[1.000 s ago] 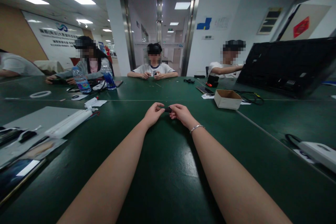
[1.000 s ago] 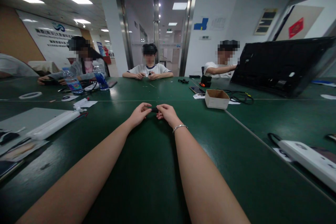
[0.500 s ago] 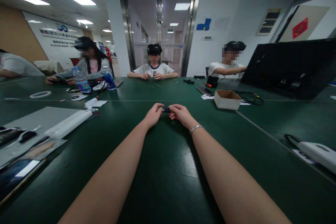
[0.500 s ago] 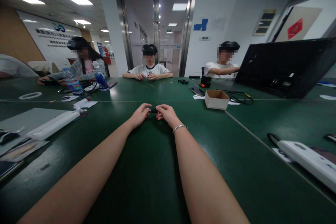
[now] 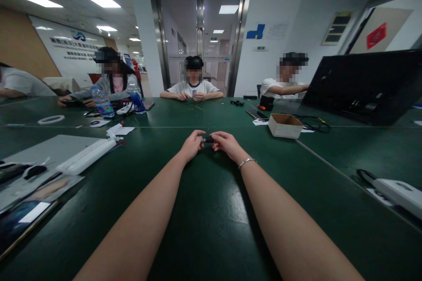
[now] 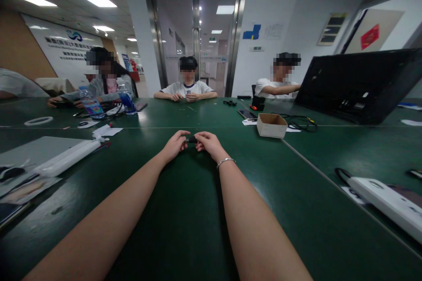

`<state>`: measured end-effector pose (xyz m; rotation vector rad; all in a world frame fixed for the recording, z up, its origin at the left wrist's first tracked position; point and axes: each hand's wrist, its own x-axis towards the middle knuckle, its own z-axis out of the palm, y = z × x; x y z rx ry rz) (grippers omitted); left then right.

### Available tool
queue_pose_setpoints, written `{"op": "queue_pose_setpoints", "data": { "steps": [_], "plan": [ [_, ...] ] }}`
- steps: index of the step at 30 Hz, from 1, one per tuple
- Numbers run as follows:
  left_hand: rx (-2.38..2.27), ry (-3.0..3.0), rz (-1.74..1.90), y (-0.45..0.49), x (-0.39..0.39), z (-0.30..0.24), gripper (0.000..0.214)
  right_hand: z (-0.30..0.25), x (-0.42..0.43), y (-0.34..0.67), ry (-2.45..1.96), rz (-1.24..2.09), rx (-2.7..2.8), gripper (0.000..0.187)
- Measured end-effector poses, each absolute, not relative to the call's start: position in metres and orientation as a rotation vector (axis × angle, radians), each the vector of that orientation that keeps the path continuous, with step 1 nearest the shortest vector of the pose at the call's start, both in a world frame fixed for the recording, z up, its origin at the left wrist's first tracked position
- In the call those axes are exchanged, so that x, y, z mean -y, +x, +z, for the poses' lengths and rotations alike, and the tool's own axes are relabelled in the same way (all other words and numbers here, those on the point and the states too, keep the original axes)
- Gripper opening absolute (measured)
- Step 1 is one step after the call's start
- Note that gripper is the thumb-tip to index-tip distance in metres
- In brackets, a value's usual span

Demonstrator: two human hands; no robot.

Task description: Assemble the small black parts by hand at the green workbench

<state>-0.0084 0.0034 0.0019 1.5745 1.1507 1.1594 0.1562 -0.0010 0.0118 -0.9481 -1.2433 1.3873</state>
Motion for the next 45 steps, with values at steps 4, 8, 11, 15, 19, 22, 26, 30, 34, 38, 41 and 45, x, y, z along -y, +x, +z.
{"op": "queue_pose_setpoints", "data": {
  "steps": [4,8,11,15,19,22,26,30,34,38,41,45],
  "plan": [
    [-1.126,1.563,1.159,-0.0081,-0.0041,0.0012,0.024,0.0115,0.0010,0.1565,-0.935,1.389,1.246,0.004],
    [-1.156,1.581,1.192,-0.0073,-0.0039,0.0016,0.024,0.0104,0.0005,0.1575,-0.923,1.390,1.252,0.004],
    [-1.153,1.553,1.175,-0.0071,-0.0033,0.0033,0.025,0.0098,-0.0001,0.1583,-0.904,1.396,1.250,0.005],
    [-1.153,1.561,1.180,-0.0065,-0.0024,0.0053,0.023,0.0098,-0.0005,0.1578,-0.916,1.391,1.254,0.007],
    [-1.129,1.550,1.167,-0.0066,-0.0040,0.0025,0.024,0.0103,0.0001,0.1572,-0.928,1.386,1.255,0.002],
    [-1.154,1.590,1.176,-0.0079,-0.0067,-0.0016,0.026,0.0109,0.0012,0.1580,-0.934,1.375,1.279,0.007],
    [-1.162,1.590,1.202,-0.0093,-0.0075,-0.0016,0.028,0.0113,0.0017,0.1599,-0.871,1.386,1.381,0.030],
    [-1.165,1.579,1.232,-0.0089,-0.0053,0.0018,0.029,0.0096,-0.0017,0.1583,-0.936,1.400,1.401,0.009],
    [-1.124,1.625,1.275,-0.0092,-0.0049,0.0010,0.028,0.0082,-0.0047,0.1545,-1.028,1.347,1.421,0.027],
    [-1.093,1.667,1.318,-0.0112,-0.0064,-0.0017,0.029,0.0089,-0.0044,0.1534,-1.059,1.329,1.422,0.030],
    [-1.104,1.709,1.342,-0.0125,-0.0081,-0.0033,0.031,0.0098,-0.0039,0.1536,-1.057,1.336,1.415,0.029],
    [-1.106,1.746,1.339,-0.0135,-0.0093,-0.0041,0.030,0.0108,-0.0033,0.1548,-1.045,1.358,1.387,0.015]
  ]
}}
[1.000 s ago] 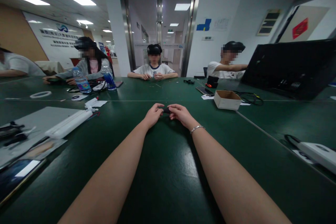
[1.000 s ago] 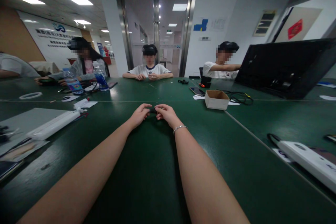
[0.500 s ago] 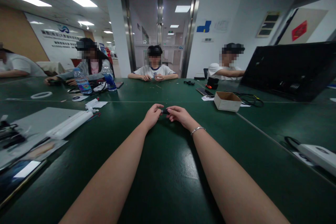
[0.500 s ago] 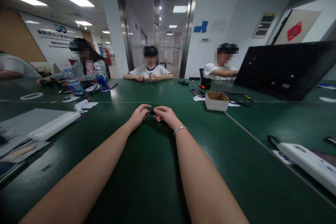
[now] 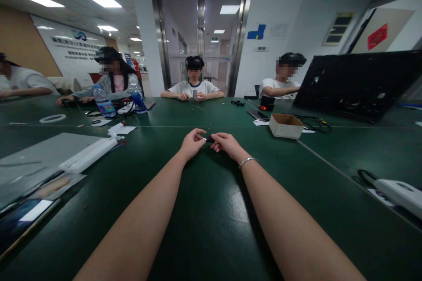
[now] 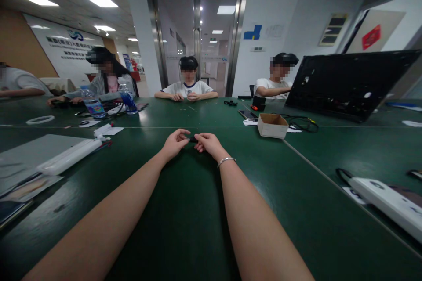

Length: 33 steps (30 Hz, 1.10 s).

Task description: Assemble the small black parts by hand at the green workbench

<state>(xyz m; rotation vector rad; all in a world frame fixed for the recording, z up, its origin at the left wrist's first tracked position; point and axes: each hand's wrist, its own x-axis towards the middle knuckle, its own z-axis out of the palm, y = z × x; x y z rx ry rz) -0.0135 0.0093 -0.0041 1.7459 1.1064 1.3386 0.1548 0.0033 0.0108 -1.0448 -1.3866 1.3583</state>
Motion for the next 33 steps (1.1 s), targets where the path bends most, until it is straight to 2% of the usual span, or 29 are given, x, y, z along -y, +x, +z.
{"op": "queue_pose_setpoints", "data": {
  "steps": [2,7,10,13,14,17,22,26,30,33],
  "plan": [
    [-1.113,1.750,1.326,-0.014,-0.009,-0.004,0.029,0.011,-0.002,0.156,-1.017,1.379,1.371,0.005],
    [-1.105,1.746,1.310,-0.014,-0.008,-0.003,0.029,0.012,0.000,0.159,-0.957,1.395,1.357,0.025],
    [-1.079,1.746,1.299,-0.013,-0.007,-0.002,0.030,0.012,0.000,0.157,-1.030,1.359,1.328,0.007],
    [-1.050,1.742,1.283,-0.013,-0.006,0.001,0.030,0.013,0.000,0.157,-1.043,1.336,1.345,0.004],
    [-1.048,1.735,1.282,-0.013,-0.005,0.001,0.030,0.013,0.000,0.157,-1.010,1.344,1.354,0.007],
    [-1.053,1.721,1.279,-0.012,-0.004,0.002,0.030,0.014,0.002,0.160,-0.925,1.383,1.327,0.030],
    [-1.039,1.718,1.290,-0.012,-0.005,0.002,0.030,0.018,0.006,0.163,-1.020,1.430,1.339,0.018],
    [-1.057,1.705,1.290,-0.012,-0.005,0.000,0.030,0.023,0.011,0.167,-0.929,1.533,1.312,0.045],
    [-1.049,1.702,1.296,-0.013,-0.007,0.000,0.031,0.023,0.011,0.171,-0.991,1.585,1.311,0.025],
    [-1.054,1.673,1.308,-0.013,-0.006,0.001,0.031,0.021,0.010,0.172,-0.964,1.558,1.345,0.026]
  ]
}}
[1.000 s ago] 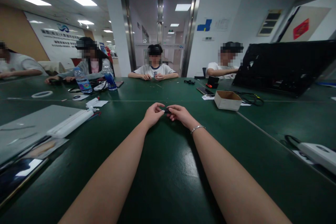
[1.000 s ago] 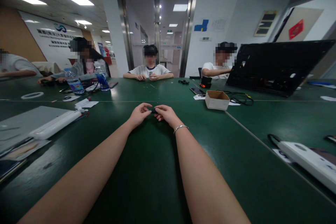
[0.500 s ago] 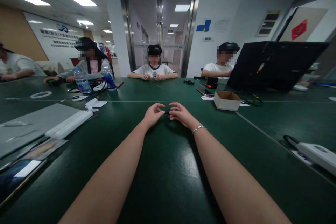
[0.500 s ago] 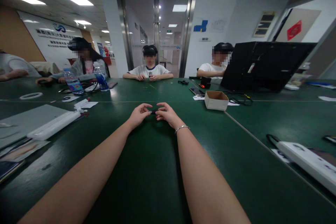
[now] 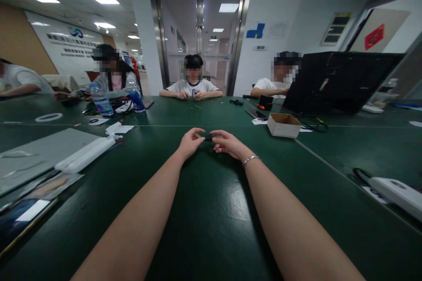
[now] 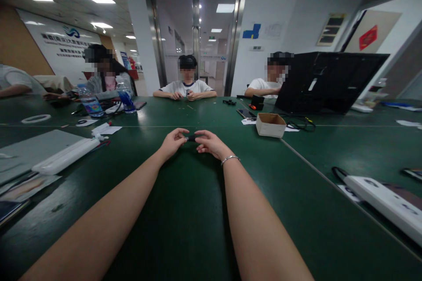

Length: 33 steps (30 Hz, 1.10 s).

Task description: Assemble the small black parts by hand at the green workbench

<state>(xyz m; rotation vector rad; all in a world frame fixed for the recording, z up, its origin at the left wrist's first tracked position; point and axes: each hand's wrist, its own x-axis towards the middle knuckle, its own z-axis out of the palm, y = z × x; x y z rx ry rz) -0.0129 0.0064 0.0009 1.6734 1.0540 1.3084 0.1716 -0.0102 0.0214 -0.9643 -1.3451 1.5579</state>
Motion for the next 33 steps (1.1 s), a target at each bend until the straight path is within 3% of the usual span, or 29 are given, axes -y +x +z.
{"op": "queue_pose_setpoints", "data": {
  "steps": [3,8,13,17,19,23,29,33],
  "plan": [
    [-1.056,1.653,1.305,-0.0123,-0.0045,0.0029,0.031,0.0212,0.0092,0.1712,-0.941,1.609,1.321,0.032],
    [-1.038,1.660,1.282,-0.0116,-0.0012,0.0056,0.030,0.0203,0.0071,0.1713,-0.987,1.594,1.319,0.017],
    [-1.038,1.624,1.280,-0.0120,-0.0011,0.0060,0.031,0.0198,0.0067,0.1732,-0.874,1.676,1.402,0.045],
    [-1.023,1.658,1.278,-0.0114,-0.0009,0.0060,0.031,0.0211,0.0078,0.1712,-0.981,1.641,1.352,0.023],
    [-1.024,1.656,1.279,-0.0114,-0.0004,0.0061,0.031,0.0218,0.0088,0.1710,-0.980,1.629,1.379,0.020],
    [-1.025,1.656,1.280,-0.0118,-0.0001,0.0056,0.031,0.0226,0.0099,0.1722,-0.902,1.670,1.382,0.046],
    [-1.032,1.685,1.267,-0.0119,-0.0018,0.0035,0.031,0.0212,0.0075,0.1699,-1.010,1.618,1.359,0.021],
    [-1.053,1.671,1.258,-0.0116,-0.0016,0.0044,0.031,0.0210,0.0089,0.1720,-0.898,1.630,1.360,0.046]
  ]
}}
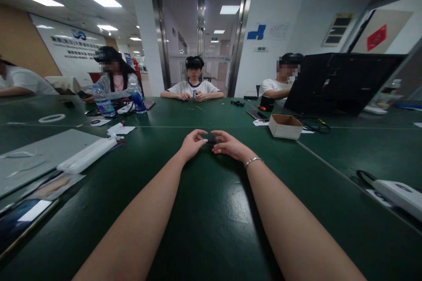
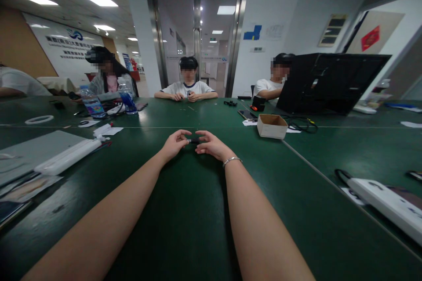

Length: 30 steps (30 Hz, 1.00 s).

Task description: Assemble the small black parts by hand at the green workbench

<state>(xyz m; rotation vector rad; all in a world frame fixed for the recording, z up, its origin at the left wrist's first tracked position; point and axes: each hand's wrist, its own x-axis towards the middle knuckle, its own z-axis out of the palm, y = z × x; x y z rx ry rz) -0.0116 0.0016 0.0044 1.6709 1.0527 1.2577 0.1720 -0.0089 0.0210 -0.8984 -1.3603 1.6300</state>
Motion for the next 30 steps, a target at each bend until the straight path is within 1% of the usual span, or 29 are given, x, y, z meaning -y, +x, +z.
{"op": "queue_pose_setpoints", "data": {
  "steps": [1,2,6,8,10,13,14,15,18,21,27,30],
  "plan": [
    [-1.058,1.668,1.259,-0.0114,-0.0012,0.0049,0.031,0.0210,0.0089,0.1724,-0.892,1.637,1.343,0.050],
    [-1.060,1.667,1.261,-0.0112,-0.0007,0.0055,0.031,0.0209,0.0086,0.1724,-0.905,1.644,1.323,0.048],
    [-1.048,1.667,1.261,-0.0107,0.0011,0.0072,0.030,0.0199,0.0057,0.1692,-1.007,1.615,1.299,0.019],
    [-1.053,1.667,1.256,-0.0109,0.0014,0.0072,0.031,0.0194,0.0051,0.1680,-1.023,1.604,1.315,0.013],
    [-1.064,1.667,1.254,-0.0113,0.0013,0.0068,0.031,0.0195,0.0058,0.1683,-1.002,1.625,1.321,0.015],
    [-1.072,1.660,1.258,-0.0115,0.0011,0.0064,0.031,0.0205,0.0076,0.1703,-0.939,1.650,1.296,0.032],
    [-1.072,1.662,1.260,-0.0116,0.0010,0.0065,0.031,0.0209,0.0080,0.1708,-0.933,1.652,1.286,0.034],
    [-1.073,1.667,1.262,-0.0115,0.0010,0.0066,0.031,0.0212,0.0081,0.1710,-0.937,1.654,1.278,0.032],
    [-1.069,1.684,1.262,-0.0115,0.0008,0.0068,0.031,0.0215,0.0077,0.1705,-0.979,1.640,1.267,0.018],
    [-1.071,1.679,1.263,-0.0117,0.0005,0.0064,0.031,0.0211,0.0072,0.1703,-0.987,1.623,1.273,0.014],
    [-1.066,1.670,1.262,-0.0115,0.0000,0.0056,0.031,0.0194,0.0067,0.1743,-0.912,1.653,1.283,0.029],
    [-1.074,1.671,1.264,-0.0112,-0.0009,0.0047,0.031,0.0192,0.0060,0.1743,-0.918,1.671,1.271,0.032]
  ]
}}
